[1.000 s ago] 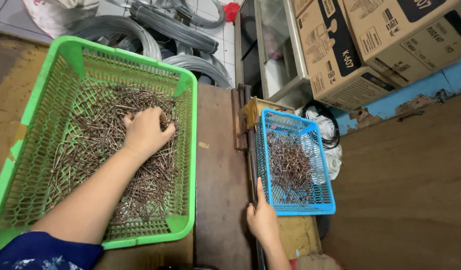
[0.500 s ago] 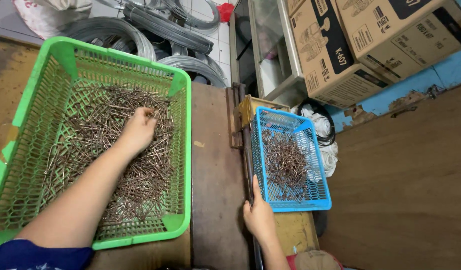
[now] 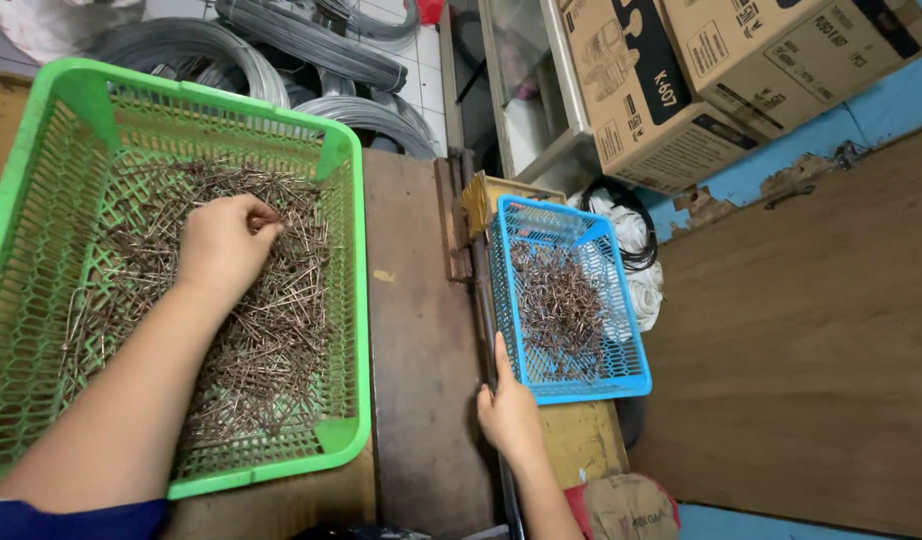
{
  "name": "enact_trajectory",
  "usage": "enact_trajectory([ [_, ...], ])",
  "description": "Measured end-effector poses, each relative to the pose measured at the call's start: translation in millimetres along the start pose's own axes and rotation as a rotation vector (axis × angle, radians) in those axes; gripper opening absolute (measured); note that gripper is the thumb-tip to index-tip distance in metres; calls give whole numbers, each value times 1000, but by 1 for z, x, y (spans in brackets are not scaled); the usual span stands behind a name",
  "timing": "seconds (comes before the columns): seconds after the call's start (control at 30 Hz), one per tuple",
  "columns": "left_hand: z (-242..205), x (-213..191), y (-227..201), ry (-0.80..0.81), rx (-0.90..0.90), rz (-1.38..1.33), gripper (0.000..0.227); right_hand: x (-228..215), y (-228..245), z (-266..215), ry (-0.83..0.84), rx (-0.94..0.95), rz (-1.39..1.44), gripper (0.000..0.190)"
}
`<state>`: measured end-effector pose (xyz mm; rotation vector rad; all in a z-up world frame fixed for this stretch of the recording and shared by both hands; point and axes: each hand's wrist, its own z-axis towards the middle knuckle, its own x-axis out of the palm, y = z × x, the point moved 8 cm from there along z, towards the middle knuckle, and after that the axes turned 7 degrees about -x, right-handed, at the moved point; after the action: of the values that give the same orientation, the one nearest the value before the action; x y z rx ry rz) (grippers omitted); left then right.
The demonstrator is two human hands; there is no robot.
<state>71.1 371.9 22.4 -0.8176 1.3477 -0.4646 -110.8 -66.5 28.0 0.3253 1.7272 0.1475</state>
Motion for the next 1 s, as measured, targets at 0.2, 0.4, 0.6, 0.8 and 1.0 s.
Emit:
enact_trajectory([
  [0.2, -39, -20, -45, 367, -552, -902, 11, 0, 1, 0, 4, 16, 6, 93],
  [0.4, -37, 20, -29, 419, -728, -1189, 46, 5, -4, 3, -3, 13, -20, 95],
  [0.6, -34, 44, -13, 499, -719, -1011, 38, -1, 3, -2, 16, 19, -16, 94],
  [0.8, -27, 51, -10, 452, -549, -805, 23, -1, 1, -2, 22, 38, 2, 94],
  [1.0, -34, 78, -35, 521, -273, -449, 15, -1, 5, -2, 6, 2, -12, 97],
])
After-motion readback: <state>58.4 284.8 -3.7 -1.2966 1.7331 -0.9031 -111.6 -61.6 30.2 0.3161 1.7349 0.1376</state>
